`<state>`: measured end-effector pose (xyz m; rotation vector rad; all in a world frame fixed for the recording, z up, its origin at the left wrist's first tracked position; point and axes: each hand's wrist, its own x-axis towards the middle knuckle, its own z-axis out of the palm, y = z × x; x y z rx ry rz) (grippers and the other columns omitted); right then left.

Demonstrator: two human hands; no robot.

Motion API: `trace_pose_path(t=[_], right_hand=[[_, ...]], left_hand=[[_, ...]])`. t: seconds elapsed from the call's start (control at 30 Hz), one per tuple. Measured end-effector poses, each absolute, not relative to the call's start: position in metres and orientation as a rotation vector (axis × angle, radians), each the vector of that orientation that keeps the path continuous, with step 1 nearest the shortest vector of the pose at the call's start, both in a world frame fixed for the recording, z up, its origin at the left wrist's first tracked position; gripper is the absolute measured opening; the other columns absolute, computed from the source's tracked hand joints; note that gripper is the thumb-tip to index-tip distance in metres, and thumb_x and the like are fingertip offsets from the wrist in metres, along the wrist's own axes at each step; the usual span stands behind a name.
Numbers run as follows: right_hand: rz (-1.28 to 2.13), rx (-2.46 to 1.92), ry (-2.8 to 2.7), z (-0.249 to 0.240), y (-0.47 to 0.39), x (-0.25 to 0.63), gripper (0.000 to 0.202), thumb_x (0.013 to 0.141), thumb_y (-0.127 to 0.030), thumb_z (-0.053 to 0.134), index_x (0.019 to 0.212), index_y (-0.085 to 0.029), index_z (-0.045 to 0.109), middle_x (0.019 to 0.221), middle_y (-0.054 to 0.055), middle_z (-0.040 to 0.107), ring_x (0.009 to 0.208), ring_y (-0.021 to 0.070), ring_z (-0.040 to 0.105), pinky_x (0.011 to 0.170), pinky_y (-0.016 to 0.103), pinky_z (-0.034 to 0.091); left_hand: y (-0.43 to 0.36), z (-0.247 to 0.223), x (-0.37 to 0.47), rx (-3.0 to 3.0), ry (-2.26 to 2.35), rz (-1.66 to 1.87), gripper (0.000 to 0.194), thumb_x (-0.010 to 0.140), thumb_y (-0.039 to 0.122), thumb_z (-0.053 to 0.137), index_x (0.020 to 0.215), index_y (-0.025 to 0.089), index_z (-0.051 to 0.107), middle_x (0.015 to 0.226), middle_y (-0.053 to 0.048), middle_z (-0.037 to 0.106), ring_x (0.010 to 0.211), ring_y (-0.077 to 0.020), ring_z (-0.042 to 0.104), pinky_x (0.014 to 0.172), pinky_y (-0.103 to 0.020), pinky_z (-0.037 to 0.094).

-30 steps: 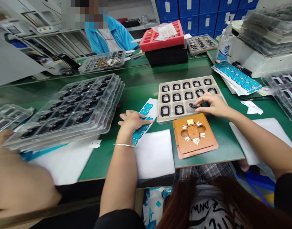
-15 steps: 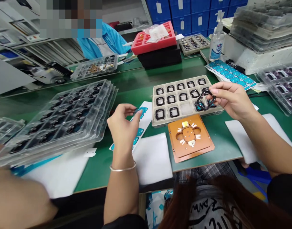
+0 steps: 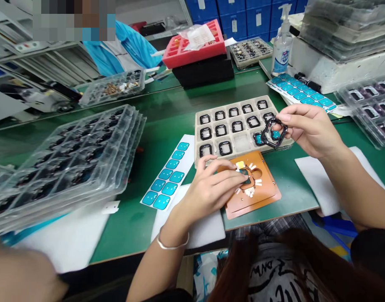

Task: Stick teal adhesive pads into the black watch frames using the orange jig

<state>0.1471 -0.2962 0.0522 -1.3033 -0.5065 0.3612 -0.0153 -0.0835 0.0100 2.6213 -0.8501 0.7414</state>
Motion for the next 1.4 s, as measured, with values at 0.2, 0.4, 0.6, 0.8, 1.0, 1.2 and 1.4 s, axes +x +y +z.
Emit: trace_pose_path(t=[0.2, 0.4, 0.6, 0.8, 1.0, 1.2, 1.4], right_hand=[[0.433, -1.369, -0.575, 0.05, -0.297, 0.146, 0.026, 0.065, -0.037, 0.087, 0.074, -0.018, 0.072, 0.068, 0.002, 0.071, 0.065, 0.0136, 0.067, 0.05, 0.021, 0.047], [0.64, -1.583, -0.879, 0.037, -0.29, 0.139, 0.027, 0.073, -0.044, 0.079, 0.075, -0.018, 0.075, 0.072, 0.004, 0.074, 0.065, 0.0158, 0.065, 0.055, 0.027, 0.049], [0.166, -1.826, -1.297, 0.028, -0.287, 0.131, 0.016, 0.088, -0.029, 0.065, 0.083, -0.018, 0.075, 0.085, 0.006, 0.074, 0.075, 0.0175, 0.066, 0.067, 0.031, 0.05], [-0.073, -1.887, -1.602, 0.041, -0.299, 0.124, 0.027, 0.08, -0.039, 0.076, 0.096, -0.017, 0.072, 0.099, 0.009, 0.069, 0.09, 0.0236, 0.063, 0.08, 0.037, 0.05], [-0.262, -2.023, -1.706, 0.035, -0.301, 0.112, 0.027, 0.082, -0.039, 0.074, 0.093, -0.014, 0.076, 0.097, 0.011, 0.075, 0.085, 0.0266, 0.058, 0.077, 0.04, 0.05], [-0.139, -1.959, -1.723, 0.037, -0.304, 0.115, 0.02, 0.084, -0.031, 0.072, 0.098, -0.018, 0.078, 0.11, 0.008, 0.076, 0.091, 0.0267, 0.063, 0.08, 0.041, 0.053], [-0.109, -1.896, -1.729, 0.039, -0.302, 0.118, 0.014, 0.083, -0.028, 0.074, 0.093, -0.021, 0.079, 0.107, 0.008, 0.077, 0.085, 0.0245, 0.065, 0.077, 0.041, 0.054]], left_hand=[[-0.084, 0.014, -0.016, 2.604, -0.927, 0.611, 0.014, 0.096, 0.03, 0.06, 0.105, 0.024, 0.068, 0.107, -0.001, 0.076, 0.11, -0.0227, 0.058, 0.099, -0.047, 0.037], [-0.082, 0.015, -0.016, 2.641, -0.936, 0.631, 0.017, 0.096, 0.033, 0.058, 0.104, 0.024, 0.07, 0.108, -0.003, 0.075, 0.109, -0.0241, 0.058, 0.094, -0.047, 0.04], [-0.081, 0.015, -0.017, 2.678, -0.896, 0.583, 0.017, 0.095, 0.035, 0.06, 0.106, 0.027, 0.07, 0.109, -0.002, 0.075, 0.109, -0.0251, 0.058, 0.093, -0.047, 0.039], [-0.083, 0.016, -0.017, 2.669, -0.896, 0.59, 0.018, 0.095, 0.033, 0.059, 0.107, 0.024, 0.069, 0.107, -0.003, 0.075, 0.107, -0.0245, 0.057, 0.091, -0.044, 0.039], [-0.084, 0.016, -0.018, 2.688, -0.884, 0.584, 0.018, 0.098, 0.034, 0.055, 0.105, 0.024, 0.069, 0.108, -0.003, 0.074, 0.107, -0.0244, 0.057, 0.092, -0.045, 0.038], [-0.084, 0.016, -0.019, 2.698, -0.861, 0.561, 0.019, 0.097, 0.035, 0.056, 0.107, 0.025, 0.069, 0.108, -0.003, 0.074, 0.106, -0.0243, 0.058, 0.092, -0.046, 0.039], [-0.085, 0.016, -0.021, 2.705, -0.757, 0.624, 0.017, 0.094, 0.037, 0.062, 0.102, 0.026, 0.07, 0.104, -0.002, 0.076, 0.105, -0.0245, 0.06, 0.091, -0.046, 0.041]])
